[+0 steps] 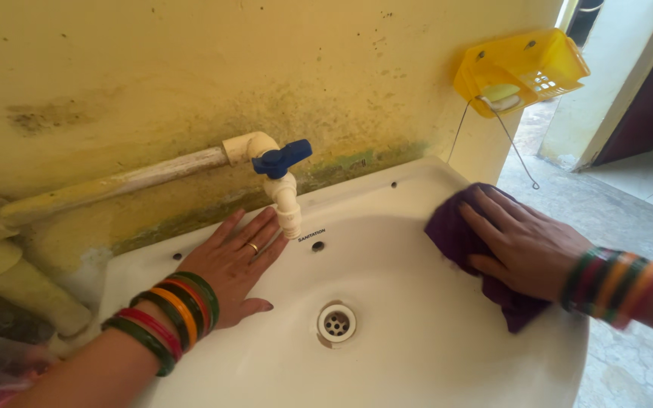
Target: The person cleans a sink and the surrounding wall by rubbing the surfaces with a cloth after rinsing them with water.
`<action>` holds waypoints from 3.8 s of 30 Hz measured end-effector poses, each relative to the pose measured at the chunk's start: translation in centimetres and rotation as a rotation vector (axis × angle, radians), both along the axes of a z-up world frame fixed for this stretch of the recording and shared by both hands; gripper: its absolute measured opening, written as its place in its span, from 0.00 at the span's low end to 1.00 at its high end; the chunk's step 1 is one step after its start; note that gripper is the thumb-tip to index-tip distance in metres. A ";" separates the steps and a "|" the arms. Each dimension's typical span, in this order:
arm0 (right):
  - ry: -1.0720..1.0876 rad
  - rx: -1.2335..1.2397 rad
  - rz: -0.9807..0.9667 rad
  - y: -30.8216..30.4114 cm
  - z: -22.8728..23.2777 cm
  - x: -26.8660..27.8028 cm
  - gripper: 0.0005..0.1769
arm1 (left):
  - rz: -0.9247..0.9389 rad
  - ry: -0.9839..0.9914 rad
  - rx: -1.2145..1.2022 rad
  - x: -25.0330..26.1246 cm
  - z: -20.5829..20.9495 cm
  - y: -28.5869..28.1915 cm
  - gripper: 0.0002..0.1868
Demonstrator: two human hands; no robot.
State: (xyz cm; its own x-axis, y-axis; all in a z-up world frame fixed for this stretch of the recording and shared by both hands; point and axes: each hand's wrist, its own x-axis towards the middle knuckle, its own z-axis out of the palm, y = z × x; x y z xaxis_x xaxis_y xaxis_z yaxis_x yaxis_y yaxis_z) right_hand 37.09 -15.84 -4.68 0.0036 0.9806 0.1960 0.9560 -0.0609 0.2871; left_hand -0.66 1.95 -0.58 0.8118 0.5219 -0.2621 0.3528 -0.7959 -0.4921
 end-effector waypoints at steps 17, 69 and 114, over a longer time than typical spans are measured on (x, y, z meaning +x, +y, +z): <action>0.229 0.083 0.221 9.4 0.5 1.0 0.54 | -0.354 -0.522 -0.052 0.6 -3.2 3.0 0.49; 0.676 -0.487 0.664 -8.2 -2.0 -20.5 0.26 | -0.160 -0.425 -0.121 0.6 -2.9 2.8 0.45; -0.114 0.162 0.937 5.3 -2.1 -2.9 0.34 | -0.095 -0.774 -0.617 0.0 -1.9 3.2 0.44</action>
State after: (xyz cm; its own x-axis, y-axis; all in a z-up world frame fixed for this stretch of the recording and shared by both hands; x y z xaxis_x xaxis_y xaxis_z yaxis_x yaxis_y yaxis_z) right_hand 34.15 -10.53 -6.73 -0.7962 0.5361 0.2806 0.6032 0.6672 0.4369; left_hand -0.64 5.16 -2.48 0.9052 0.3961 0.1538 0.3230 -0.8766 0.3568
